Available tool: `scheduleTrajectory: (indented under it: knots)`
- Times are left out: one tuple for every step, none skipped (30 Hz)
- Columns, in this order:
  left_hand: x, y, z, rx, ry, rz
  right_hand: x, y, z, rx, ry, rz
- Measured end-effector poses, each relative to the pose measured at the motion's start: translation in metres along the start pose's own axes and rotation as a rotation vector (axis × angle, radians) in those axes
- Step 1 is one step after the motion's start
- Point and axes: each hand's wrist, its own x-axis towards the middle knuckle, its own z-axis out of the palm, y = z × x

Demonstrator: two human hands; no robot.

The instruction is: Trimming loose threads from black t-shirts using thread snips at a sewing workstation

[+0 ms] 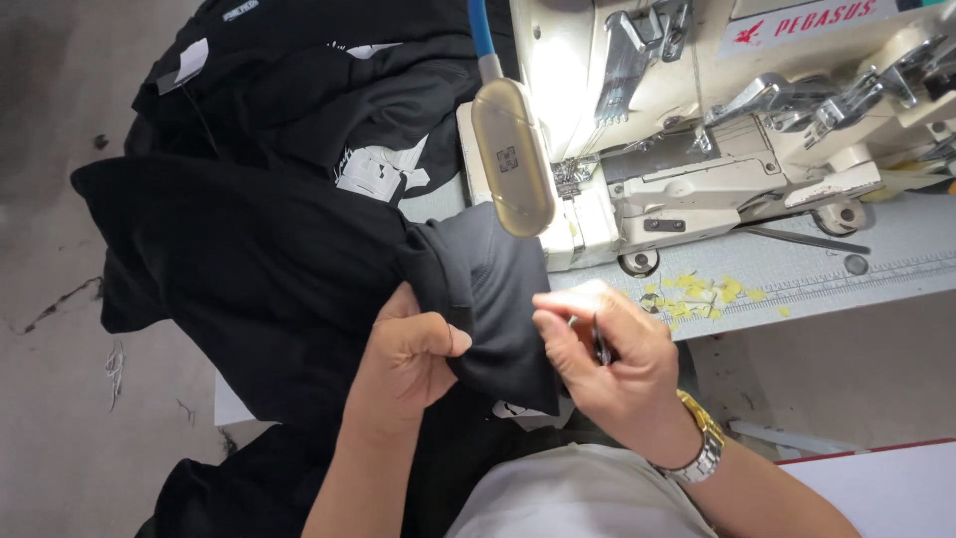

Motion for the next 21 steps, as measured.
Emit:
scheduleTrajectory:
  knots:
    - [0.000,-0.003,0.000,-0.063,-0.090,-0.003,0.004,0.001,-0.001,-0.058,0.052,0.008]
    - [0.002,-0.004,0.004,-0.058,-0.093,-0.004,0.006,0.000,-0.001,-0.058,0.058,0.008]
    - [0.003,-0.005,0.007,-0.186,-0.220,-0.003,0.008,-0.001,-0.001,-0.064,0.059,-0.015]
    - [0.005,-0.007,0.011,-0.316,-0.346,-0.004,0.009,-0.002,-0.001,-0.070,0.058,-0.038]
    - [0.005,-0.008,0.011,-0.312,-0.347,-0.007,0.010,-0.002,0.000,-0.069,0.062,-0.036]
    - [0.006,-0.009,0.012,-0.368,-0.449,-0.066,0.011,-0.002,0.001,-0.085,0.029,-0.078]
    - [0.007,-0.010,0.012,-0.424,-0.551,-0.125,0.012,-0.002,0.001,-0.100,-0.004,-0.119]
    - [0.006,-0.012,0.017,-0.422,-0.553,-0.131,0.009,0.006,0.004,-0.103,0.001,-0.116]
    - [0.006,-0.013,0.021,-0.422,-0.539,-0.113,0.007,0.013,0.007,-0.095,-0.057,-0.141]
    - [0.005,-0.015,0.026,-0.423,-0.524,-0.094,0.004,0.021,0.009,-0.087,-0.116,-0.166]
    - [0.006,-0.018,0.023,-0.422,-0.527,-0.098,0.003,0.019,0.009,-0.090,-0.112,-0.163]
    - [0.006,-0.021,0.020,-0.387,-0.408,-0.124,0.002,0.017,0.010,0.027,-0.158,-0.189]
    - [0.007,-0.023,0.017,-0.351,-0.289,-0.150,0.000,0.015,0.011,0.145,-0.204,-0.215]
    - [0.007,-0.015,0.024,-0.349,-0.284,-0.147,-0.003,0.006,0.015,0.151,-0.205,-0.215]
    - [0.007,-0.008,0.030,-0.328,-0.179,-0.129,-0.007,-0.003,0.019,0.190,-0.168,-0.171]
    - [0.008,-0.001,0.037,-0.309,-0.075,-0.112,-0.010,-0.012,0.022,0.226,-0.131,-0.126]
    - [0.008,-0.003,0.034,-0.308,-0.072,-0.110,-0.015,-0.010,0.027,0.229,-0.132,-0.126]
    - [0.008,-0.007,0.031,-0.336,-0.096,-0.175,-0.020,-0.007,0.031,0.381,-0.093,0.123]
    - [0.008,-0.011,0.028,-0.364,-0.121,-0.239,-0.025,-0.004,0.035,0.529,-0.053,0.374]
    - [0.013,-0.020,0.028,-0.363,-0.121,-0.247,-0.020,-0.006,0.035,0.527,-0.048,0.379]
    - [0.017,-0.029,0.028,-0.253,-0.045,0.000,-0.015,-0.008,0.035,0.328,-0.011,0.186]
